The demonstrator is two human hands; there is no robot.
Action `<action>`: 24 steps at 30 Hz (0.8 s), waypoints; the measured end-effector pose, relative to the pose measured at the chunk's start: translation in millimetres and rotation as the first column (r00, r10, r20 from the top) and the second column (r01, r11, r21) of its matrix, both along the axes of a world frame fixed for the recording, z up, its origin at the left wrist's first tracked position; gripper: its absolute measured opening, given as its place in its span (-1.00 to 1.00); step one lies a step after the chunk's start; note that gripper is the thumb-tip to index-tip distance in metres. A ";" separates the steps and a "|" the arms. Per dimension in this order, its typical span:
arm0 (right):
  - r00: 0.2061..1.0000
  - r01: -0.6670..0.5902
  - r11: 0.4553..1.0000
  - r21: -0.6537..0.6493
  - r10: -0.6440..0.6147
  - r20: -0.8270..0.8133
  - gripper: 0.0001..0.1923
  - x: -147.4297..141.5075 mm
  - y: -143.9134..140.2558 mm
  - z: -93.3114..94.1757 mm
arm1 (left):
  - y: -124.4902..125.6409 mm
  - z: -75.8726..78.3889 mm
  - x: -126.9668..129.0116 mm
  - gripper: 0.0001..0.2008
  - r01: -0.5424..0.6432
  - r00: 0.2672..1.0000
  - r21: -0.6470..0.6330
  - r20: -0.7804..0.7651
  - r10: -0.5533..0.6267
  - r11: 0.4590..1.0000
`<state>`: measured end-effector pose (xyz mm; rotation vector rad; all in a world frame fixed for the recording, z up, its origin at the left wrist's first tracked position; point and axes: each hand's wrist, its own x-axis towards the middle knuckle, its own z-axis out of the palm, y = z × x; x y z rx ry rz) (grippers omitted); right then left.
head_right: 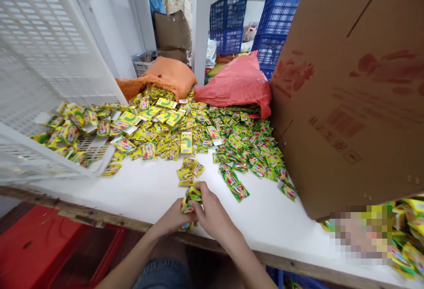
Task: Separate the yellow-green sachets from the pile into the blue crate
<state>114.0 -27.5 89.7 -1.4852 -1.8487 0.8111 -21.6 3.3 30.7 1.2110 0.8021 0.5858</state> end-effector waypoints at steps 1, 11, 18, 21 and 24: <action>1.000 0.017 1.000 0.014 -0.017 0.008 -0.81 0.6 0.8 -2.4 | 0.3 -0.7 -0.3 -0.88 0.010 1.000 -0.011 0.028 -0.010 1.000; 0.977 0.202 0.977 0.070 -0.206 0.049 -0.78 -0.7 3.0 -11.6 | 0.4 -8.8 5.7 -0.81 -0.008 0.995 -0.089 0.103 0.017 0.996; 0.959 0.194 0.940 0.281 -0.242 0.147 -0.90 10.0 -2.1 -29.6 | 2.7 -9.3 6.7 -0.80 0.046 0.988 -0.039 0.152 -0.039 0.998; 0.951 0.258 0.921 0.291 -0.295 0.094 -0.89 8.3 -9.1 -41.9 | 4.0 -11.3 6.1 -0.79 0.014 0.993 -0.019 0.119 -0.012 1.000; 0.958 0.242 0.942 0.232 -0.270 0.099 -0.84 1.5 -14.7 -50.5 | 4.9 -15.1 5.7 -0.78 -0.033 0.995 0.039 0.091 0.030 0.999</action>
